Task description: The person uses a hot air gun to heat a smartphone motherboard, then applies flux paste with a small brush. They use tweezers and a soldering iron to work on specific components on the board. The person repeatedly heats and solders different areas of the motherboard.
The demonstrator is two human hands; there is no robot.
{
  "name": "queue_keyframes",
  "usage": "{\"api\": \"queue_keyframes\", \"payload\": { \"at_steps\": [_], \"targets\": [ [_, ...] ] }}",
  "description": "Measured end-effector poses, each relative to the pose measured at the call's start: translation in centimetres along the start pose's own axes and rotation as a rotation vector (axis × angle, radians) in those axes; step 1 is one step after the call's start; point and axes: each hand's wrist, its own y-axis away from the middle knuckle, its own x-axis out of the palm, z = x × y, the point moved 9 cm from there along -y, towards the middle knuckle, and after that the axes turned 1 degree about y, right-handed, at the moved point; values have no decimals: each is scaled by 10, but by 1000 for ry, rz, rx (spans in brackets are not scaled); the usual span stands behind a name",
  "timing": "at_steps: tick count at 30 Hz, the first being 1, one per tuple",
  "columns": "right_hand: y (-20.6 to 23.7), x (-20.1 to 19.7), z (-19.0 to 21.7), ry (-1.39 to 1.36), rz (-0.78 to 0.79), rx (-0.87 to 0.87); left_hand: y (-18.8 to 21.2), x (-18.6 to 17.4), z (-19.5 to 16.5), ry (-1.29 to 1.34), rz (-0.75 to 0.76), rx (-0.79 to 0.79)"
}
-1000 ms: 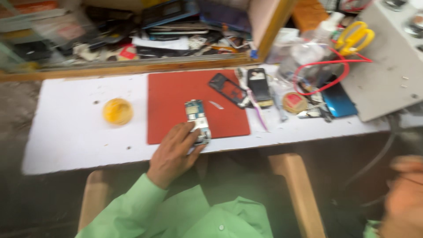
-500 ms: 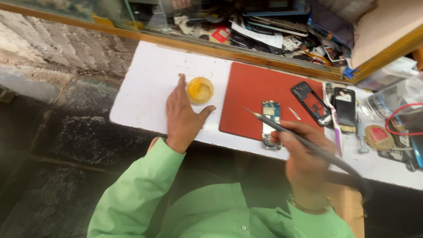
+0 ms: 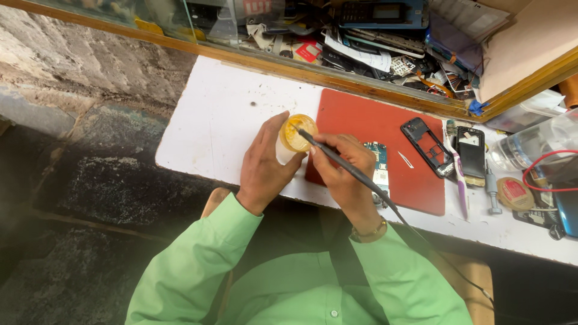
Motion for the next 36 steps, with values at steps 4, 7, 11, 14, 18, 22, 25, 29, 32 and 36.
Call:
{"api": "queue_keyframes", "payload": {
  "at_steps": [4, 7, 11, 14, 18, 22, 25, 29, 32, 36],
  "targets": [
    [22, -18, -41, -476, -65, 249, 1, -3, 4, -5, -37, -13],
    [41, -47, -79, -1013, -216, 451, 3, -9, 10, -32, -105, -20],
    [75, -78, -116, -1333, -346, 655, -1, -12, 26, -123, -97, -102],
    [97, -95, -128, -1390, -389, 685, -3, -10, 30, -210, -40, -139],
    [119, -108, -137, -1413, -443, 710, 1, -15, 6, -354, -101, -25],
    [134, -116, -145, -1388, -491, 736, 15, -8, -31, -331, -146, 137],
    [138, -119, -148, -1370, -489, 713, 29, 22, -54, -152, 36, 203],
    [140, -127, -147, -1253, -509, 662, 44, 62, -82, -2, 299, 315],
    [139, -142, -138, -991, -559, 561, 49, 79, -94, 20, 393, 374],
    [137, -159, -115, -603, -589, 372, 45, 92, -98, 20, 448, 420]
  ]
}}
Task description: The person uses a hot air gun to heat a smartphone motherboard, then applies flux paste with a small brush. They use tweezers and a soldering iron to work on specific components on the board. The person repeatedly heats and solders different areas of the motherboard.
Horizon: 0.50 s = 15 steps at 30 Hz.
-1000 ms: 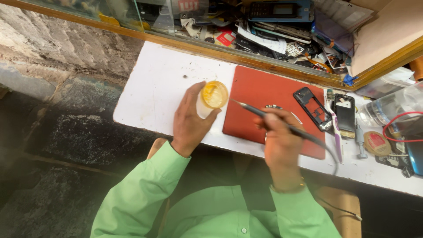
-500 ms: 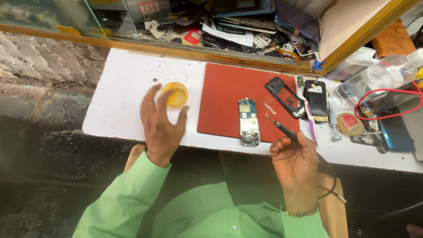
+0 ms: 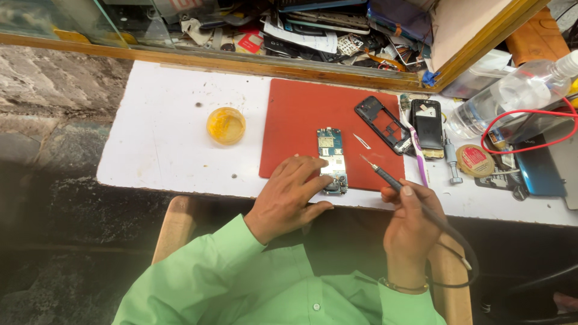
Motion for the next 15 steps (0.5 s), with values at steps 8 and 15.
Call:
{"api": "queue_keyframes", "payload": {
  "at_steps": [8, 15],
  "targets": [
    [8, -4, 20, 319, 58, -165, 3, 13, 7, -59, 29, 18],
    [-21, 11, 14, 30, 169, -55, 9, 16, 7, 13, 43, -16]
  ]
}}
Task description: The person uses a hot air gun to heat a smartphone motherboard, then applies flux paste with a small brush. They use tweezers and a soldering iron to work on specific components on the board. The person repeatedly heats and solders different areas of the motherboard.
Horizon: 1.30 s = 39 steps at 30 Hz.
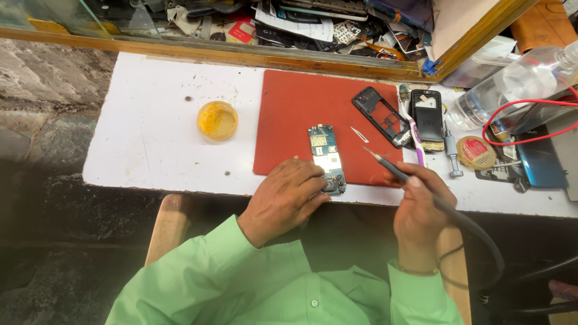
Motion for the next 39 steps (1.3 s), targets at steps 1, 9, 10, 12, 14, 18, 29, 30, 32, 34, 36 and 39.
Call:
{"api": "queue_keyframes", "payload": {
  "at_steps": [1, 9, 10, 12, 14, 18, 29, 30, 32, 34, 36, 39],
  "targets": [
    [-5, 6, -3, 44, 32, 1, 0, -1, -1, 4, 1, -6],
    [-38, 45, -16, 440, 215, -57, -13, -1, -3, -80, 90, -60],
    [-41, 48, -16, 451, 230, -67, -14, -2, -2, -76, 98, -58],
    [-45, 55, -15, 476, 261, -85, -15, -1, -1, -54, 114, -46],
    [-47, 59, -16, 492, 263, -94, -16, -5, 3, 14, 99, -39],
    [-47, 65, -16, 494, 285, -137, -28, -25, 30, 168, -30, -150],
    [-27, 42, 7, 304, 75, -328, -66, -21, 78, 88, 47, -487],
    [-22, 35, 10, 248, 18, -359, -61, -24, 71, 50, 0, -446],
    [-10, 23, 20, 332, -33, -449, -46, -36, 68, -90, -102, -407],
    [5, 5, 29, 404, -98, -508, -26, -56, 72, -289, -208, -403],
    [18, -18, 37, 466, -178, -534, -13, -77, 72, -496, -306, -313],
    [31, -57, 52, 455, -273, -558, 2, -93, 96, -527, -209, -407]
  ]
}}
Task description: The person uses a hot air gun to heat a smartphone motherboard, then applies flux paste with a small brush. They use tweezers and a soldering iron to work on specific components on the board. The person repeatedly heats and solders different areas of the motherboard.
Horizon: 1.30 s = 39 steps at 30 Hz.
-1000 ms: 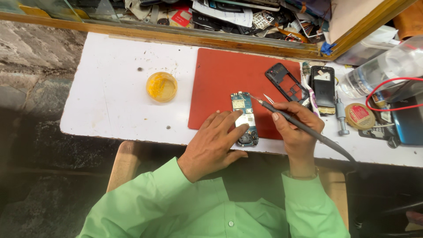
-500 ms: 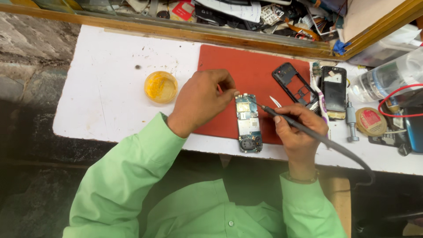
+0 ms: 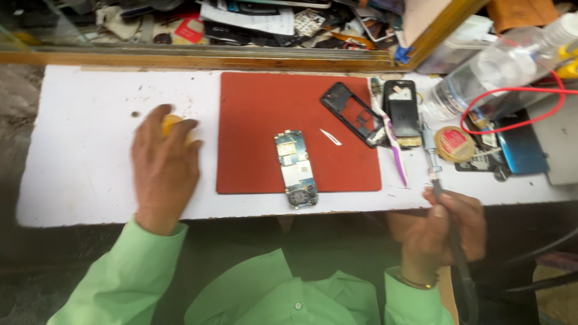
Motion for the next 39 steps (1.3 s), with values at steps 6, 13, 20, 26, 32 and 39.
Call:
{"api": "queue_keyframes", "payload": {
  "at_steps": [6, 13, 20, 26, 32, 39],
  "targets": [
    [-16, -54, 9, 234, -116, -127, 21, -9, -47, 239, 47, 136],
    [-33, -66, 17, 273, -137, -189, 34, 20, -119, 381, 273, 291],
    [-56, -81, 30, 339, -220, -247, 29, 22, -105, 443, 301, 243],
    [-116, -94, -5, 316, -219, -211, 33, 26, -104, 432, 292, 271],
    [-220, -54, -53, 501, 173, -375, 32, 24, -104, 452, 300, 277],
    [-256, 10, -61, 783, 666, -398, 32, 24, -106, 413, 291, 263]
  ]
}}
